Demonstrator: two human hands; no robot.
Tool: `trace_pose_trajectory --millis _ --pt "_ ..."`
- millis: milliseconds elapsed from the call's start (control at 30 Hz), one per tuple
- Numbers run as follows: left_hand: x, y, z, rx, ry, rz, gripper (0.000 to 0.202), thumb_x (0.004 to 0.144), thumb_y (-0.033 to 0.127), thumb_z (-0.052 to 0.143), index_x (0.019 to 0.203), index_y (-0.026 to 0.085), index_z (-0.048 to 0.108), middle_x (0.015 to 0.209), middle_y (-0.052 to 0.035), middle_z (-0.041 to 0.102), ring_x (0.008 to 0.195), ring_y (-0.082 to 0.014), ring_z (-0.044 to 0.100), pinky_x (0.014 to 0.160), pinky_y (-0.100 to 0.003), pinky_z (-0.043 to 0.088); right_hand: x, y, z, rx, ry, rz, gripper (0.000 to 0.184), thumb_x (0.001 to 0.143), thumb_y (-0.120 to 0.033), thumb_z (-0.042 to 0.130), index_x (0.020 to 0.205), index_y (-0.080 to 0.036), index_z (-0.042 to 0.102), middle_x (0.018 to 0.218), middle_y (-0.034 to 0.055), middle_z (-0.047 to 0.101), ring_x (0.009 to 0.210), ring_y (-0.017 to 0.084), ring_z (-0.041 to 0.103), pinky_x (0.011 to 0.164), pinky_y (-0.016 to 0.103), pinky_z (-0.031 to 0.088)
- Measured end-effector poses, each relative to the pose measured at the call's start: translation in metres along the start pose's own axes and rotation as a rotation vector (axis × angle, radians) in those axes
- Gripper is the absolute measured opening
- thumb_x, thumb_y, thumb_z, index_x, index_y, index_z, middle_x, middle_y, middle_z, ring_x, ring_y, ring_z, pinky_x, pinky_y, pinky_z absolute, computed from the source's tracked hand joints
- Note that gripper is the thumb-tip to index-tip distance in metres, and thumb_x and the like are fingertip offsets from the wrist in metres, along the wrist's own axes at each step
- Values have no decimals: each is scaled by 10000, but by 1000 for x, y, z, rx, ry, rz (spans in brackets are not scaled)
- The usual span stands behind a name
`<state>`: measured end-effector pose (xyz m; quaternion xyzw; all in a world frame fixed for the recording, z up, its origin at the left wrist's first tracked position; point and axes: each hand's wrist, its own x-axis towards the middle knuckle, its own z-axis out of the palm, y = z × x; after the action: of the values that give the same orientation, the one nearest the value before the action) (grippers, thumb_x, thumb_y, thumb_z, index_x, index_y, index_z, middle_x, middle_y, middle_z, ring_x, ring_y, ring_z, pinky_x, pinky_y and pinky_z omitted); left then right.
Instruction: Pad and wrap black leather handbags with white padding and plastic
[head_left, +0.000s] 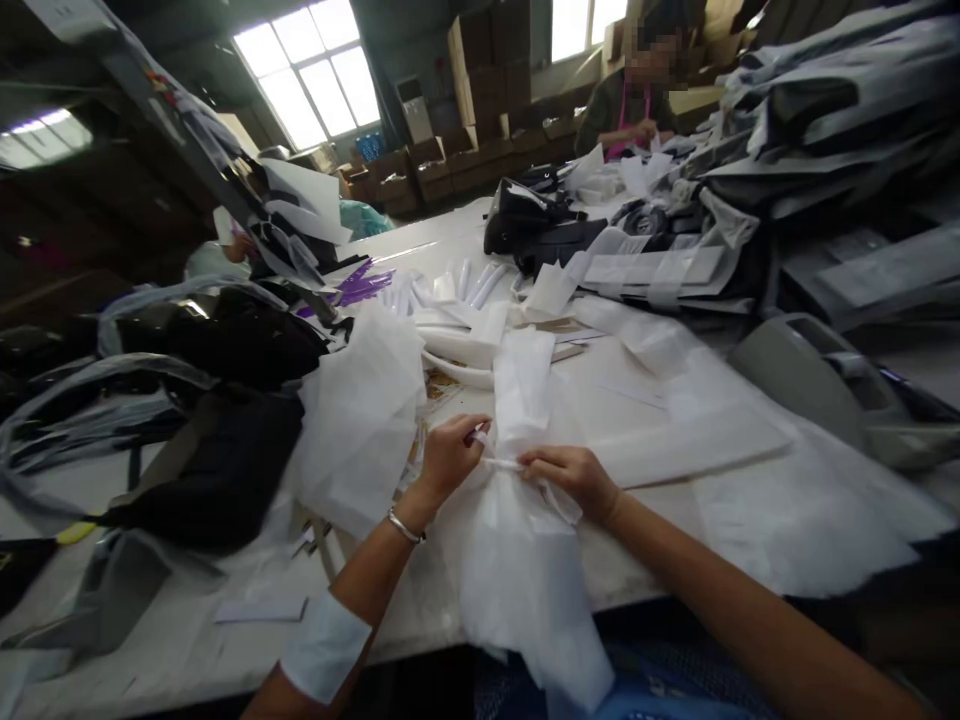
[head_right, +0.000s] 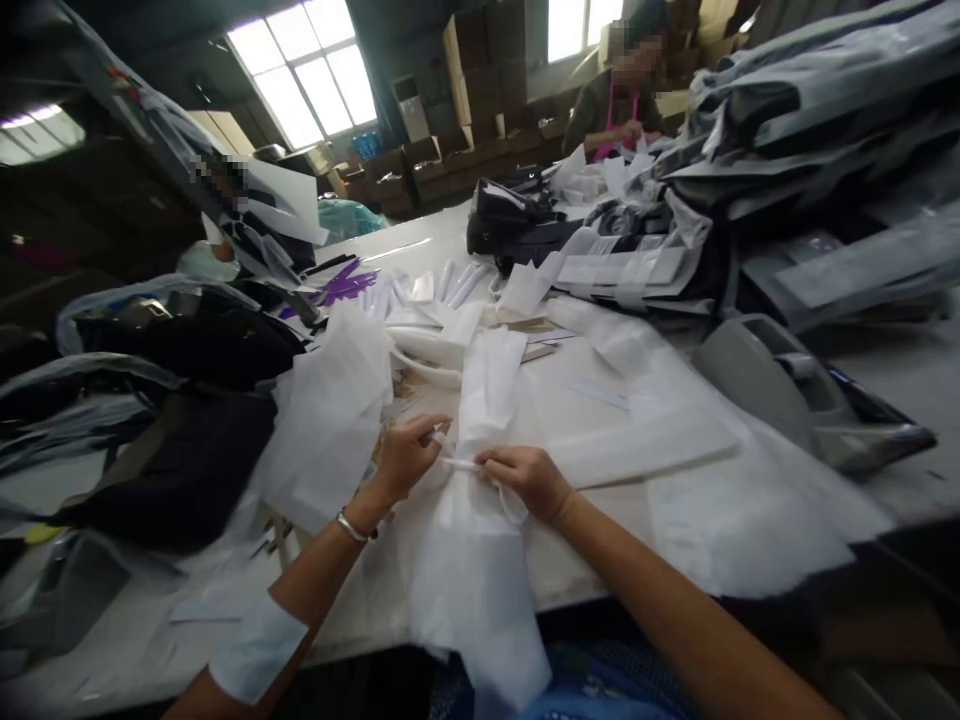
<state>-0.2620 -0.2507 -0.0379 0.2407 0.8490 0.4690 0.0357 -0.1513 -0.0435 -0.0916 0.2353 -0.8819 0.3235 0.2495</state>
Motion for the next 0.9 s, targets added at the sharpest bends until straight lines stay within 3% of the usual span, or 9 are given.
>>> trace_pose_trajectory --millis 167,333,500,667,900 --pt "2 -10 -10 -82 -33 -60 166 696 308 786 856 261 790 769 -32 663 711 -163 540 696 -259 388 0 2 0 -23 45 -41 154 952 -192 563 924 -198 714 1053 53 756 899 180 728 795 270 592" --pt "-3 -16 -13 -320 -14 -243 350 777 473 672 953 182 752 738 -25 641 602 -129 511 586 -245 406 3 1 -4 17 78 -12 127 938 -167 587 888 -196 700 1120 63 732 981 181 708 864 283 583" --pt "-11 -14 -4 -511 38 -336 364 766 453 644 988 178 732 862 -24 636 613 -89 502 582 -212 428 6 -2 -4 -69 71 -161 75 917 -161 624 932 -192 690 1129 71 743 1008 202 708 866 332 601" --pt "-10 -7 5 -561 71 -357 365 689 411 772 959 165 756 677 18 564 576 -77 429 527 -189 343 7 -5 -5 -94 -48 -293 104 930 -129 592 955 -184 677 1218 64 715 1125 206 669 923 355 596" --pt "-10 -26 6 -687 166 -522 492 640 472 795 1013 159 724 687 37 537 516 -52 389 474 -182 305 6 -2 -4 5 -57 -204 128 942 -146 568 918 -191 685 1068 56 759 960 177 717 830 321 613"
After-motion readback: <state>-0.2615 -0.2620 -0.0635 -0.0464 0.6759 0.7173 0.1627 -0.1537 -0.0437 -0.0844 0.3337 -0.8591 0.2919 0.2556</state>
